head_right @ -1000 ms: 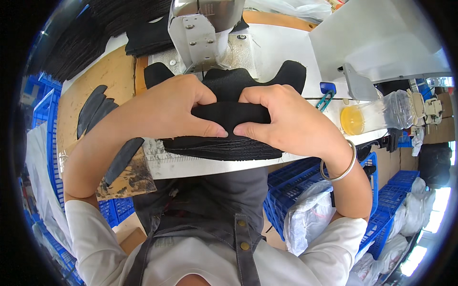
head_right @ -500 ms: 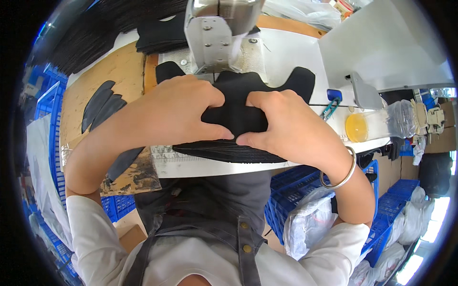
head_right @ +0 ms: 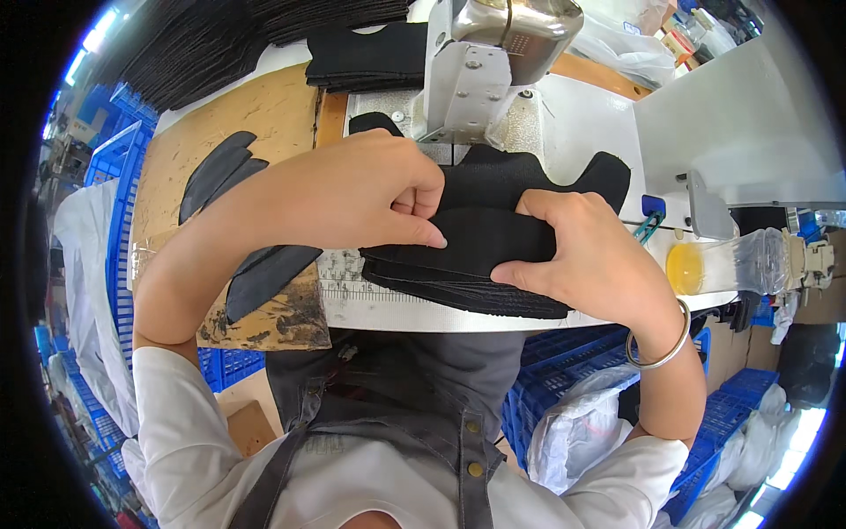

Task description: Manually sort and organize cut black fabric shoe components by shape and size.

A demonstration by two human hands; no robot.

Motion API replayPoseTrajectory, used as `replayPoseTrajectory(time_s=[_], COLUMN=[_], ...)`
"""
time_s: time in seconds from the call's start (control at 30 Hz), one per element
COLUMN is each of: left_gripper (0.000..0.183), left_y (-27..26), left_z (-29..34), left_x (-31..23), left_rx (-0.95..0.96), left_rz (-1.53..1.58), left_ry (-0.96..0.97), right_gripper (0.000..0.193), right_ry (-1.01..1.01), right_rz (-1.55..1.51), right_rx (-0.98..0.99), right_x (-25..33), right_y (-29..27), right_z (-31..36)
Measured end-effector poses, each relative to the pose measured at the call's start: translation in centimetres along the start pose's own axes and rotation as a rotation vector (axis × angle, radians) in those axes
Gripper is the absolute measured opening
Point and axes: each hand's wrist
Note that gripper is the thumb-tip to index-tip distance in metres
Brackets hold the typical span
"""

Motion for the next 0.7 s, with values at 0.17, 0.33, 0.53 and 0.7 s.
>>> replayPoseTrajectory(time_s=[0.17,0.33,0.53,0.7], left_gripper=[0.029,0.047,0.09,0.093], left_y=[0.3,2.5,5.8,6.4], left_z=[0.4,2.4,1.1,0.5], left_x=[0.2,-1.5,-0.5,0.7], left_rx=[-0.031,-0.276,-0.148,-0.067], left_rz=[0.001,-0.397,-0.446,-0.457], left_ry=[0.036,0.015,0.499,0.477], right_gripper=[0.04,0.039,0.036,0.029], right_ry=[0.025,0.021,-0.126,-0.037], right_rz=[0.003,-0.011,0.051,0.028], right_rx=[0.018,0.007,-0.013,0.009], right_x=[0.2,-0.4,-1.8,-3.9], right_y=[-0.2,0.2,0.6,-0.9], right_z=[0.0,0.1,-0.1,1.6])
Point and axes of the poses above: each hand's wrist, its own z-axis away from the middle knuckle, its own y-axis out of the palm, x = y × z, and after that the axes turned 13 degrees about z, right-handed
